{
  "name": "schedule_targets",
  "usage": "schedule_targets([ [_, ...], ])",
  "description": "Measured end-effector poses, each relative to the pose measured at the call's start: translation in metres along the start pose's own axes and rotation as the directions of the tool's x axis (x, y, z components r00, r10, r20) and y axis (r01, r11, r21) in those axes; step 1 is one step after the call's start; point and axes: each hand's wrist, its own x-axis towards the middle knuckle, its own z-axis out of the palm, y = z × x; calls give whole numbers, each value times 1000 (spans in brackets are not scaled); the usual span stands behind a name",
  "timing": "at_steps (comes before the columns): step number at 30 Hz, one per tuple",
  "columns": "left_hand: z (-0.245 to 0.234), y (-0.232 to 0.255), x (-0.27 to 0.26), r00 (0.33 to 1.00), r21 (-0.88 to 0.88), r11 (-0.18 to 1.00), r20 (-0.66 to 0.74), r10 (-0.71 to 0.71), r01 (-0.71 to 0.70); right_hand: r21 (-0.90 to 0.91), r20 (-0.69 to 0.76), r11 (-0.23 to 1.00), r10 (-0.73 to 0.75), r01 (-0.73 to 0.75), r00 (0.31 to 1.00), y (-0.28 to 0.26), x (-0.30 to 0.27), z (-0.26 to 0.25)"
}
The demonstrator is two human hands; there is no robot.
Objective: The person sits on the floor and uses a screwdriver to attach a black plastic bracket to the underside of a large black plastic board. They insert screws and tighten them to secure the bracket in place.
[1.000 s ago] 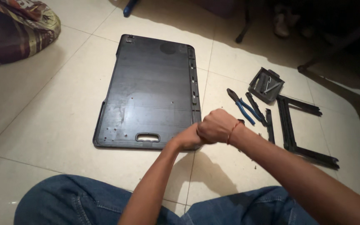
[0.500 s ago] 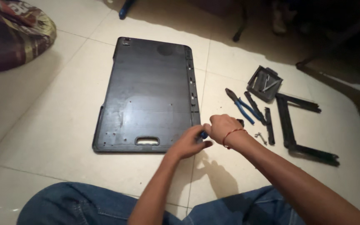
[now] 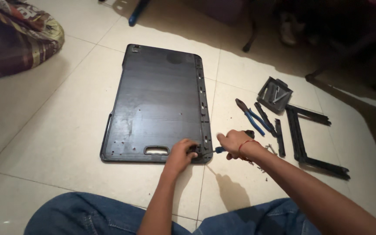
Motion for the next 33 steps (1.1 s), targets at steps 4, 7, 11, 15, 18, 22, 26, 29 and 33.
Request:
schedule_targets([
  [4,1,6,1,999,-46,998,-14,-51,51,-21,-45,998,56,-57,997,-7,6,3],
  [7,3,7,-2,997,-25,997,-26,-77,77,-174,-120,982,48,-69,992,-24,4,3],
  [11,2,7,1,990,-14,991,-27,-137,136,-338,-180,941,-96,30,979,-43,-12,6],
  [15,0,8,2,998,-62,997,-41,-54,51,-488,-210,857,-300,166,930,-41,-33,23],
  [18,-1,11,5,998,-30,998,-32,-53,52,-625,-158,714,-513,316,844,-30,-35,34],
  [22,-6,13,-6,1000,104,995,30,0,-3,-805,176,310,-690,506,702,-11,-29,37],
  [26,7,16,1,989,87,993,127,71,-82,-786,290,143,-774,601,563,-8,-21,15],
  [29,34,9,8,973,198,962,164,159,-191,-694,193,169,-893,700,407,-19,-25,17],
  [33,55,-6,10,976,171,970,164,143,-171,-456,-122,669,-700,586,704,-27,-35,23],
])
